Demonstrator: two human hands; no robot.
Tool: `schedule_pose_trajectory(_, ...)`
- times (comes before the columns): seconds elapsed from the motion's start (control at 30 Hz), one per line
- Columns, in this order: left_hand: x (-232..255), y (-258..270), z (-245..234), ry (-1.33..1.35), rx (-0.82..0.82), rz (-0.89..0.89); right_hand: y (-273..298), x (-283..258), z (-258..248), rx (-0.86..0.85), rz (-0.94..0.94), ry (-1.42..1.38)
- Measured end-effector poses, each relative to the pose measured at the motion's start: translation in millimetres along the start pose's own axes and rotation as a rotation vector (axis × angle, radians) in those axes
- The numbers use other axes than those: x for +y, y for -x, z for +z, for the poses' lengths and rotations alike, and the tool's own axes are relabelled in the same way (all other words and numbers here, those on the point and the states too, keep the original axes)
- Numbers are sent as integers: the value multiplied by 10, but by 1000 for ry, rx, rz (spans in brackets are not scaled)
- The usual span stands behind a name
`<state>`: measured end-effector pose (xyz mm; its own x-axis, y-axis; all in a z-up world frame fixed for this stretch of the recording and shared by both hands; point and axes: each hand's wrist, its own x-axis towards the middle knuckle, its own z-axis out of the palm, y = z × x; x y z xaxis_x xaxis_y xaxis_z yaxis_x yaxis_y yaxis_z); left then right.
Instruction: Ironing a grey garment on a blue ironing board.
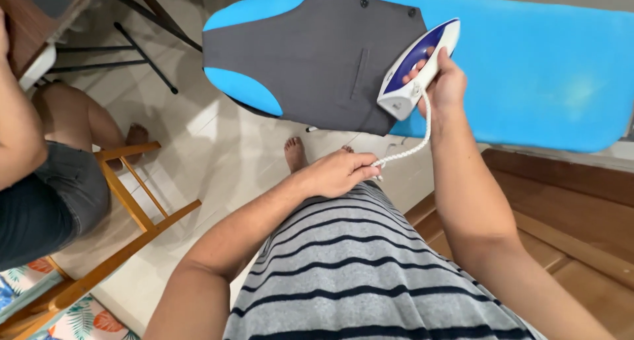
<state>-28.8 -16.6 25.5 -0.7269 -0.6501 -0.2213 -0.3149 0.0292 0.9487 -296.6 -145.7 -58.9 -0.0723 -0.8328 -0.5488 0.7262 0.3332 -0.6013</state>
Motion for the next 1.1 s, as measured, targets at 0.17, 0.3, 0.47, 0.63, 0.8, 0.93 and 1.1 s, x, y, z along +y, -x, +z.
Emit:
schedule_pose_trajectory(0.17,-82,91,94,-19,80,131,574,492,49,-142,185,229)
schedule_pose_trajectory(0.3,-100,178,138,39,66,98,440,687,192,-259,236,231)
schedule_pose_trajectory(0.47,-79,188,142,92,187,-63,-234,589,608,-215,117,107)
schedule_pose_trajectory(0.63,-27,295,66,33,219,-48,451,869,571,-233,243,260)
schedule_pose_trajectory(0.8,-152,398,97,44,265,34,219,1125,746,-370,276,372)
schedule_pose_trajectory(0.93,-183,341,88,141,333,-74,-340,951,1308,-299,224,241)
schedule_pose_trajectory(1.1,-267,372,25,133,364,-91,28,1030,1316,-304,285,284)
